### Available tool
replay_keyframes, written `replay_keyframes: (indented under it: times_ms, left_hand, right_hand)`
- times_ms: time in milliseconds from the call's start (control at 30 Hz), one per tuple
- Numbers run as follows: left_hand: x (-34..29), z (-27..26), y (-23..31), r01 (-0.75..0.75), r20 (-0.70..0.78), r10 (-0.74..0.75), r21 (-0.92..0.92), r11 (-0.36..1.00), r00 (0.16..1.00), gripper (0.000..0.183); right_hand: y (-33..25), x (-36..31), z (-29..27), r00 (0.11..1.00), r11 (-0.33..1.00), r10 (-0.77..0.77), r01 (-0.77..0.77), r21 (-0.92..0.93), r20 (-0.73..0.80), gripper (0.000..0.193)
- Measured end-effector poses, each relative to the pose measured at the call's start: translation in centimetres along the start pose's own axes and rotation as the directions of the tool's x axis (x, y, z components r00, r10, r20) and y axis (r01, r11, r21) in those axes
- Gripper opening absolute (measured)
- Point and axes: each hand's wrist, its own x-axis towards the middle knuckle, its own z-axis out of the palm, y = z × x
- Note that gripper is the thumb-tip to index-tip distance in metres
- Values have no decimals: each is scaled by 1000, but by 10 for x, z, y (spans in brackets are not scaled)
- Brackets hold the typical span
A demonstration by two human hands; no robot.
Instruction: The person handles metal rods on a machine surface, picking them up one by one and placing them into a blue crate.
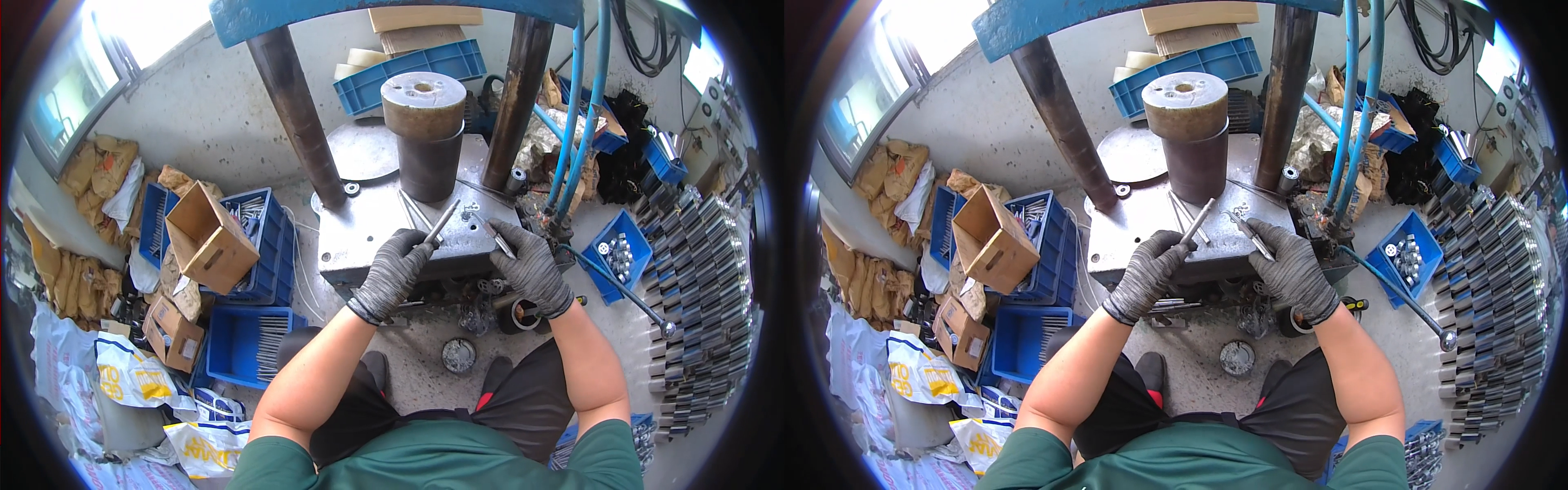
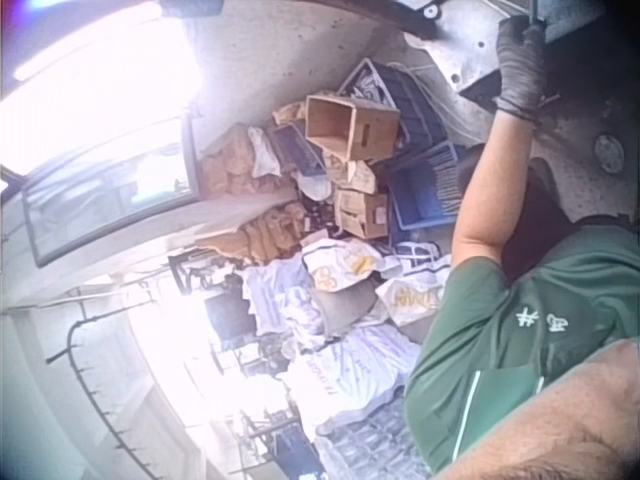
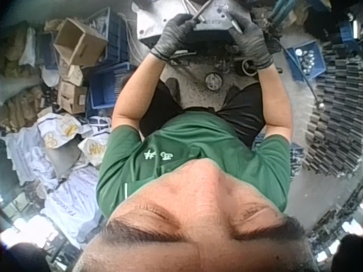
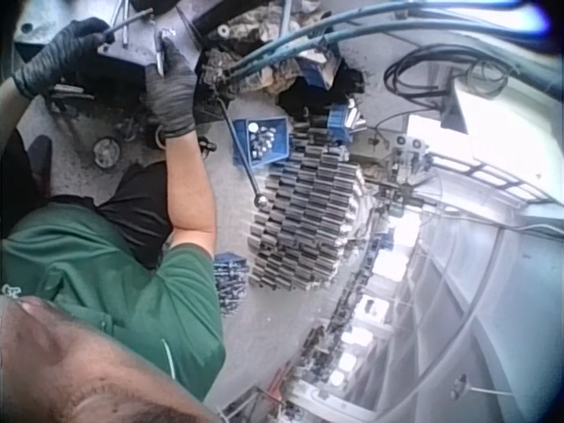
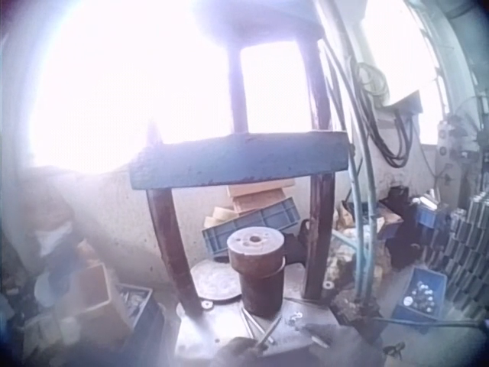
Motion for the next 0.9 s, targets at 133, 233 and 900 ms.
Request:
replay_keyframes:
  times_ms: [133,233,900]
  left_hand:
    - [-2,0,14,72,70,-71,-7,997,995,29]
    - [-3,-3,13,101,99,-100,-3,995,990,29]
    - [-1,-12,26,-50,181,33,88,995,983,30]
  right_hand:
    - [9,-4,-8,998,997,43,-47,68,47,56]
    - [4,-5,-15,990,990,103,-111,89,95,56]
    - [-14,-4,-36,886,977,95,-171,128,454,53]
